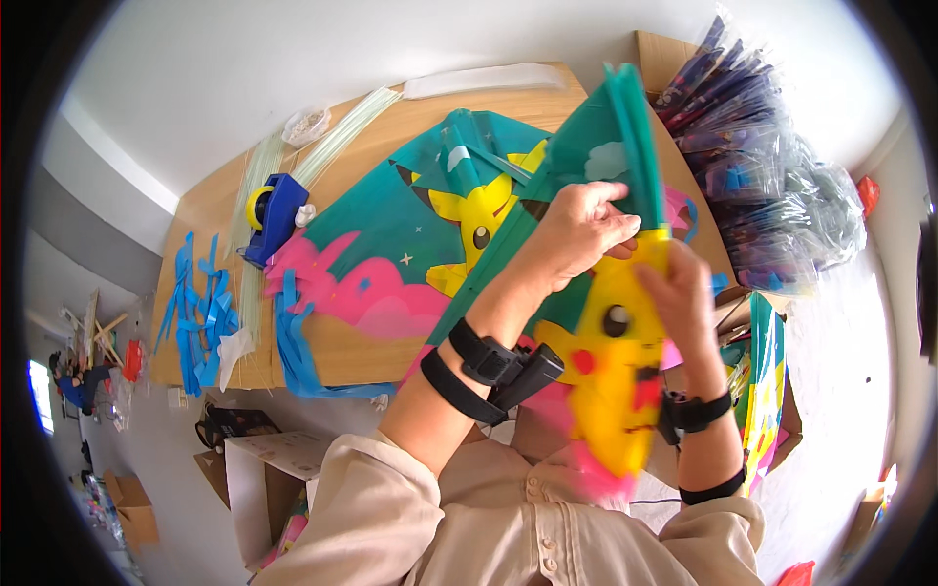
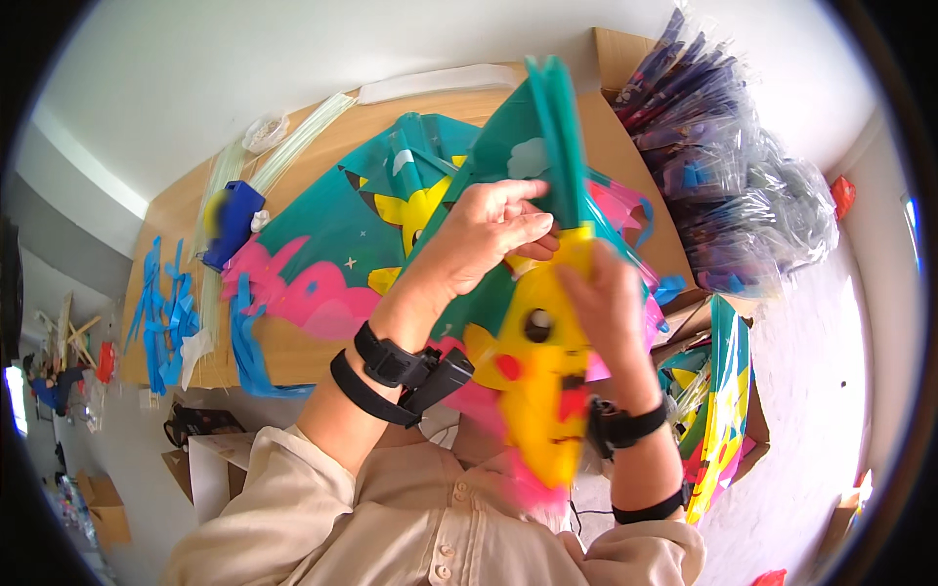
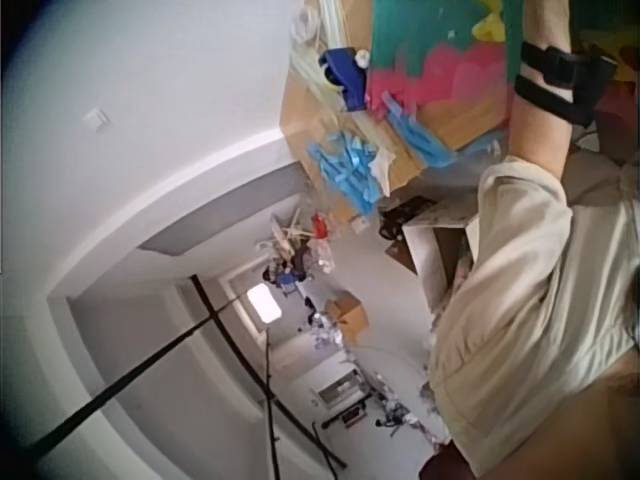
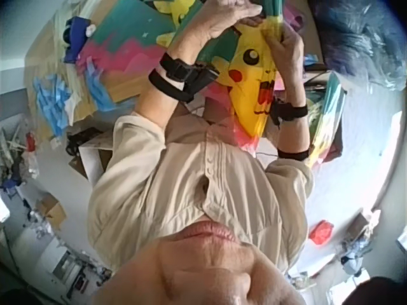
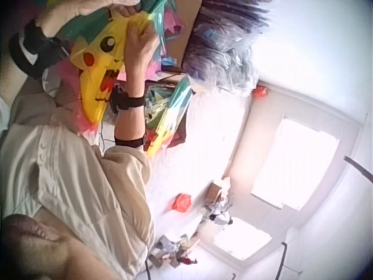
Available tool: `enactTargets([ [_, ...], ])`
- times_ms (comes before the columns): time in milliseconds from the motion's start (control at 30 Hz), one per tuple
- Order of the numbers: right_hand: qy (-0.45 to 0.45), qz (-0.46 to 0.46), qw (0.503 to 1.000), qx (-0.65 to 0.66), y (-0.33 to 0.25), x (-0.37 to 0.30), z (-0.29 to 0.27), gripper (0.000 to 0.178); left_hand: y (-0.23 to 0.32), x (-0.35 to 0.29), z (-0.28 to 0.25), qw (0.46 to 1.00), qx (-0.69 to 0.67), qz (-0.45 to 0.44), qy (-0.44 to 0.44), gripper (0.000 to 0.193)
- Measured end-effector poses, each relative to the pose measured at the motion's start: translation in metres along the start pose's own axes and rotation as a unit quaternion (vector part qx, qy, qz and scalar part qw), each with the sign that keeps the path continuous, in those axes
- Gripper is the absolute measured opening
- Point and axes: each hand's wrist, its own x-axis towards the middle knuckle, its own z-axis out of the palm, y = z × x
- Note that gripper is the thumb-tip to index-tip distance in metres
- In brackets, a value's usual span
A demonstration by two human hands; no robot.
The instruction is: Manually assemble plastic kites by applying tape and folding the edges.
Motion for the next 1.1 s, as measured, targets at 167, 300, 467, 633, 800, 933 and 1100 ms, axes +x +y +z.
enactTargets([
  [167, 0.265, 0.144, 0.944, 0.131, 0.024, 0.015, -0.111, 0.011, -0.012, -0.002, -0.086, 0.967, 0.165, -0.008, 0.193, 0.021],
  [300, 0.311, 0.076, 0.936, 0.147, 0.0, -0.005, -0.169, 0.021, -0.063, 0.002, -0.127, 0.838, 0.468, -0.034, 0.278, 0.02],
  [467, 0.348, 0.091, 0.933, 0.027, -0.01, -0.015, -0.164, 0.023, -0.105, -0.002, -0.115, 0.684, 0.716, -0.049, 0.135, 0.02],
  [633, 0.346, 0.089, 0.934, -0.01, -0.002, -0.021, -0.165, 0.026, -0.081, -0.025, -0.15, 0.62, 0.734, -0.16, 0.227, 0.026],
  [800, 0.339, 0.1, 0.935, -0.028, 0.004, -0.022, -0.157, 0.028, -0.078, -0.033, -0.17, 0.632, 0.683, -0.243, 0.274, 0.036],
  [933, 0.333, 0.106, 0.934, -0.072, 0.001, -0.02, -0.142, 0.027, -0.089, -0.036, -0.181, 0.627, 0.667, -0.231, 0.331, 0.043],
  [1100, 0.268, 0.085, 0.96, 0.007, -0.008, -0.016, -0.127, 0.023, -0.099, -0.04, -0.204, 0.635, 0.669, -0.193, 0.335, 0.032],
])
